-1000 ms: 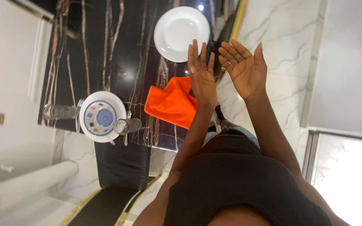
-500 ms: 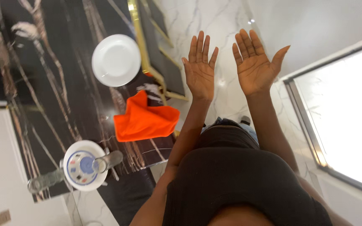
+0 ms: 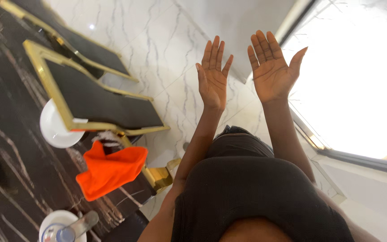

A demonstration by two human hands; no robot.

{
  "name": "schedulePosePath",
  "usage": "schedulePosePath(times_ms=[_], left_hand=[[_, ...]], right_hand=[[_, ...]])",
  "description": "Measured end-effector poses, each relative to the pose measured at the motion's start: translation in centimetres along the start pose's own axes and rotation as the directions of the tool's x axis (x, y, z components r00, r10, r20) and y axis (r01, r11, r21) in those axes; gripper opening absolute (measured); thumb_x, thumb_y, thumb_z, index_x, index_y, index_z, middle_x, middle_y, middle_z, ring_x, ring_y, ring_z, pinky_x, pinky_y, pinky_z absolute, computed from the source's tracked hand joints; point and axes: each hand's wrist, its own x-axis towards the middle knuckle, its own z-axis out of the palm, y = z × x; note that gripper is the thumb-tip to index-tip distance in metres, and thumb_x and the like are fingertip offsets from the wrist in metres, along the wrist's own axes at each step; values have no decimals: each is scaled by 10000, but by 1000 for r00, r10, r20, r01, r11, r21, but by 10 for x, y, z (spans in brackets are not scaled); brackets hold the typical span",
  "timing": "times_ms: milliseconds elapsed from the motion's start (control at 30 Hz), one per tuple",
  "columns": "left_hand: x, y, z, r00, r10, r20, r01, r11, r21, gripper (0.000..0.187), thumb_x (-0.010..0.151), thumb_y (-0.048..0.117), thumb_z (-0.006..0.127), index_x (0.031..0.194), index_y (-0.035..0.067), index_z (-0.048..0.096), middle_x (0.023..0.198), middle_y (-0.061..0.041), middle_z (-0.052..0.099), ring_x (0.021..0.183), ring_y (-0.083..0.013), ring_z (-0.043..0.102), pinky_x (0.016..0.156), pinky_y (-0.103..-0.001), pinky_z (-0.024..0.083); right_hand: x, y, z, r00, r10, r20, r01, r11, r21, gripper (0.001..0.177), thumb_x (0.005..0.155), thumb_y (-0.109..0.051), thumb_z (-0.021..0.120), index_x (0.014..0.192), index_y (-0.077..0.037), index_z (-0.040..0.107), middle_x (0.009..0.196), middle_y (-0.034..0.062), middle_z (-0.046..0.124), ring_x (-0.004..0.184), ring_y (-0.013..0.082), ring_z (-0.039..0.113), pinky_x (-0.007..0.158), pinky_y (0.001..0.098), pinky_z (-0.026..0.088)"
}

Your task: The person carries a plate to the dining table, wipes it with a cloth, and sets it on the table. They then retrieve a bowl, wipe it with the cloth, and place it on top of the plate.

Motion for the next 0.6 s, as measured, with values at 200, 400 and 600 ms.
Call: schedulePosePath(times_ms=[200,400,600], left_hand=[[16,-87,52,990,-107,94,113,992,-56,690,1137,531,265,1644,63,248,1723,-159,253,1632,-287,211,1317,-514,298],[36,-155,95,945,-256,202,268,963,-34,693,1133,537,270,1646,71,245,1720,-165,258,1629,-287,215,1323,-504,294],[67,-217,126,899,-358,250,384,921,-61,709,1121,544,268,1638,60,243,1708,-175,261,1615,-294,226,1311,-507,296]], right_hand=[[-4,-83,-51,988,-104,-114,101,994,-34,894,1006,-678,332,1501,52,476,1528,226,534,1506,333,483,1298,461,397],[-10,-147,-87,940,-227,-255,234,972,-4,892,1010,-663,346,1508,70,446,1555,246,493,1516,342,470,1307,474,380],[11,-190,-127,884,-327,-333,335,942,-34,897,1002,-663,361,1507,74,442,1560,251,488,1521,347,452,1327,481,378]])
